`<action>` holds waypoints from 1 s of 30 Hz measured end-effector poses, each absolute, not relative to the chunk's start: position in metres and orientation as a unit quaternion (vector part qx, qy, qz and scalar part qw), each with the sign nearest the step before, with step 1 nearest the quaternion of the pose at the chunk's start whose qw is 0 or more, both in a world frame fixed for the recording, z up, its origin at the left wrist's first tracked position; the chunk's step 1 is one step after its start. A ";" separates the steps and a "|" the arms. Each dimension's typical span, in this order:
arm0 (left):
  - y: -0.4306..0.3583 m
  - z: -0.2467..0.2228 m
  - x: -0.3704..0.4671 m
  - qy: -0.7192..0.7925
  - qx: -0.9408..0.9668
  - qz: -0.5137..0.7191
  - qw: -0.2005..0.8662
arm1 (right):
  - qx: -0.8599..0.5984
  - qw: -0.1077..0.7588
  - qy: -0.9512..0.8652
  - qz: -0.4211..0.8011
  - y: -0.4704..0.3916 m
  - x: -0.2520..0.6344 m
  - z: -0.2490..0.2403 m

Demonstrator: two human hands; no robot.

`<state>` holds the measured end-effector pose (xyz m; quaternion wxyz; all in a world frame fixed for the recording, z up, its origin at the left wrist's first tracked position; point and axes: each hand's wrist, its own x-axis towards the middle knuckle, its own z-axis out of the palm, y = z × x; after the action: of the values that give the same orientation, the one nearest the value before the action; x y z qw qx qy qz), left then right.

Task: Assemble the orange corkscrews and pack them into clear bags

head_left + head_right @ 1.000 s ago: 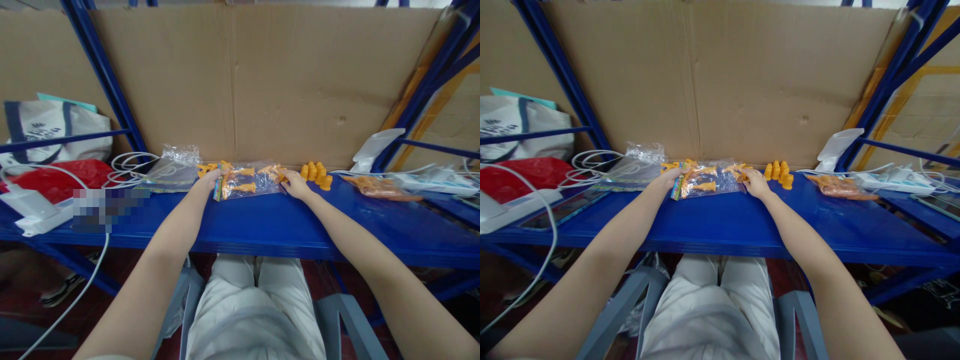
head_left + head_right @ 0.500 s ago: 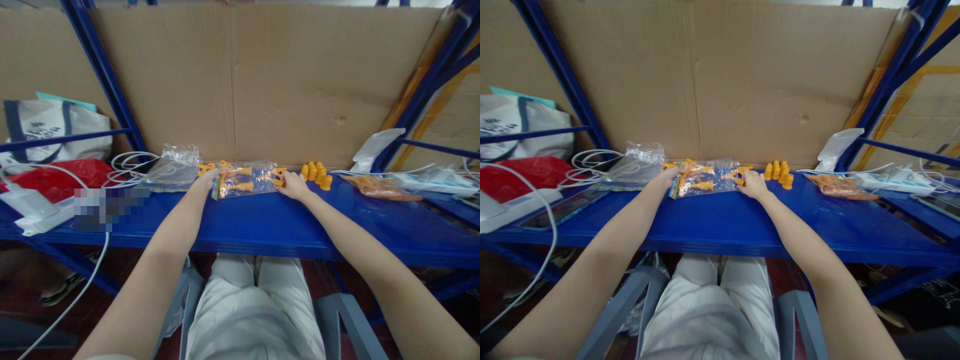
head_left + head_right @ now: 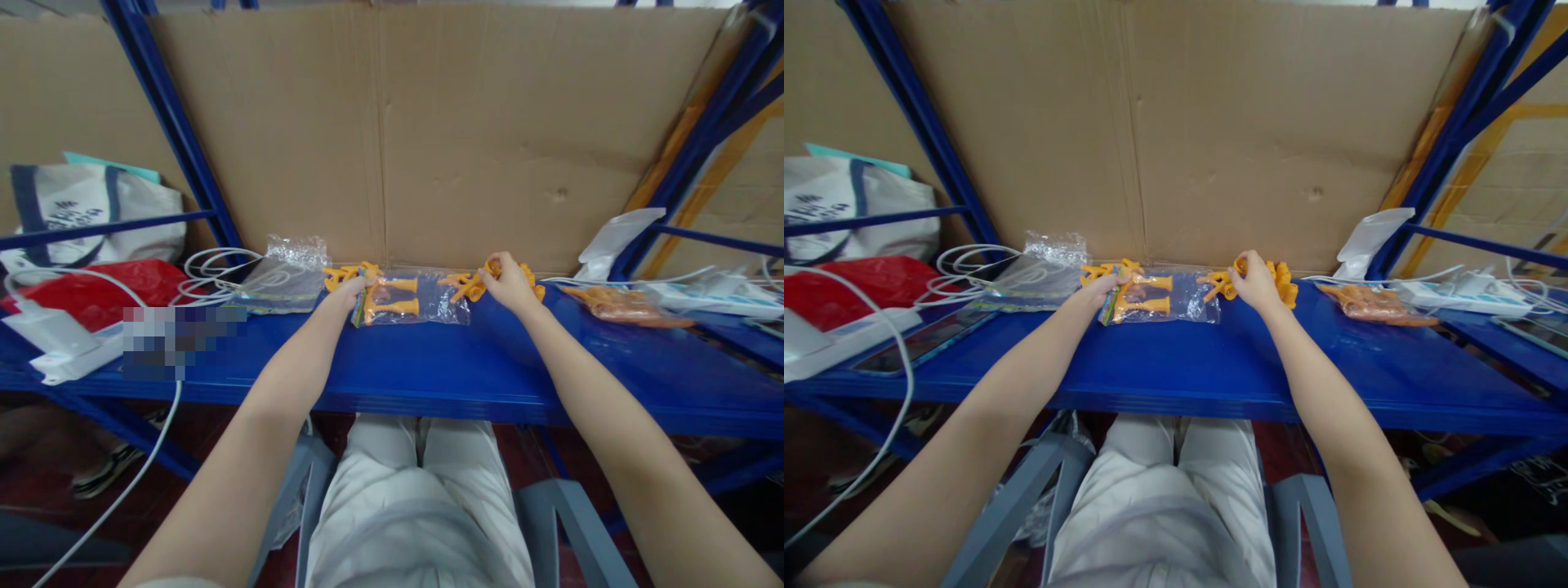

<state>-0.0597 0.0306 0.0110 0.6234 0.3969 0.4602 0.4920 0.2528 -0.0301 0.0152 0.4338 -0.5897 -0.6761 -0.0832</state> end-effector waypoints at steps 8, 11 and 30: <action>0.030 0.014 -0.049 0.490 0.350 0.492 0.629 | -0.560 0.491 -0.660 -0.096 -0.031 0.256 0.018; 0.035 0.014 -0.048 0.488 0.345 0.510 0.619 | -0.563 0.497 -0.654 -0.095 -0.032 0.255 0.019; 0.031 0.014 -0.052 0.473 0.346 0.469 0.661 | -0.613 0.439 -0.658 -0.004 -0.038 0.251 0.023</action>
<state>-0.0515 0.0311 0.0136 0.6612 0.3458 0.4728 0.4688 0.2505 -0.0378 0.0230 0.4386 -0.6125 -0.6576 -0.0037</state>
